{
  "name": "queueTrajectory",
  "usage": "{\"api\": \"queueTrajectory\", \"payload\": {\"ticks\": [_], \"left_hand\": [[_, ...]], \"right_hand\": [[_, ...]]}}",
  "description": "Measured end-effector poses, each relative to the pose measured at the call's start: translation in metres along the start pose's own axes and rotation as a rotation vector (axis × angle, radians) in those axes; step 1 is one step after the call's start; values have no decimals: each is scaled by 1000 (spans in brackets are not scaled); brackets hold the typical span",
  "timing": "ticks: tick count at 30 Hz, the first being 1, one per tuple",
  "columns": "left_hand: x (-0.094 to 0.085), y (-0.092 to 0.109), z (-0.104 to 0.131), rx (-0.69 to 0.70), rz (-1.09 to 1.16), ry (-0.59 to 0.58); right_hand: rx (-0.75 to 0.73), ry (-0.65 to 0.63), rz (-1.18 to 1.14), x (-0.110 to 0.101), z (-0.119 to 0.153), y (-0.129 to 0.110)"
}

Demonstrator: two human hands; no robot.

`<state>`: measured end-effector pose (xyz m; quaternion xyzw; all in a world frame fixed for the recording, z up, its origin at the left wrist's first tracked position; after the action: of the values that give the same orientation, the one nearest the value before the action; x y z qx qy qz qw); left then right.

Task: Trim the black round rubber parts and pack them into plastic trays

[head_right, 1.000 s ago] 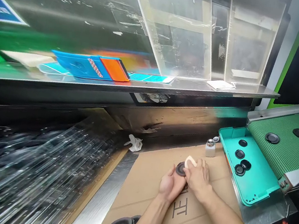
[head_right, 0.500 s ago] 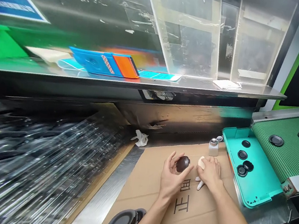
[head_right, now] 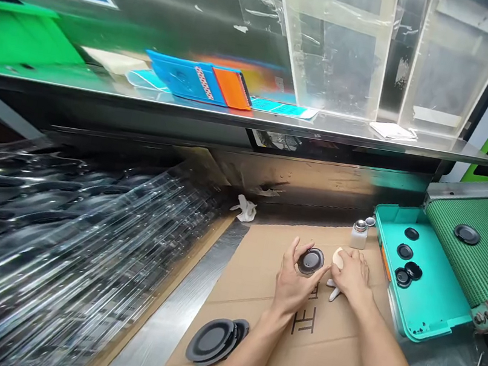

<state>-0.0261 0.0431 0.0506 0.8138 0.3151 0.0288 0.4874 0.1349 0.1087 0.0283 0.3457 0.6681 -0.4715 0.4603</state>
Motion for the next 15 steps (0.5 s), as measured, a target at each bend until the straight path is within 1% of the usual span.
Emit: {"api": "queueTrajectory", "payload": {"ticks": [2, 4, 5, 6, 8, 10, 11, 12, 13, 14, 15], "left_hand": [[0, -4, 0, -54, 16, -20], [0, -11, -3, -186, 42, -72], [1, -15, -6, -266, 51, -99], [0, -19, -10, -339, 48, -119], [-5, -26, -26, -428, -14, -131], [-14, -33, -51, -412, -153, -145], [-18, -38, -65, -378, -246, -171], [-20, -45, -78, -324, -345, -222], [-24, -54, -90, -278, -446, -267], [-29, -68, -99, -266, -545, -312], [-32, -83, -105, -255, -625, -385]], "right_hand": [[-6, -63, -5, -5, 3, -1], [-35, -180, -85, -7, 5, -2], [-44, -211, -139, -9, 6, -2], [-43, -201, -185, -12, 5, -1], [-19, -79, -216, -20, 1, 3], [-8, 32, -182, -22, -1, 4], [-22, 49, -167, -19, -2, 3], [-45, 47, -158, -13, -3, 0], [-65, 39, -155, -7, -3, -2], [-82, 31, -153, -1, -3, -5], [-95, 21, -151, 5, -3, -6]]}}
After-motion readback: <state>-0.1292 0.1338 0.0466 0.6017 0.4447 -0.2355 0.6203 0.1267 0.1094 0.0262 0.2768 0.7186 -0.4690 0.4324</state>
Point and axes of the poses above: each hand's wrist, its own z-axis away from the middle knuckle, its own x-axis out of the palm, y = z × x, the point moved 7 cm from there along -z, towards the middle knuckle, and after that the axes turned 5 degrees about -x, right-handed, at the moved point
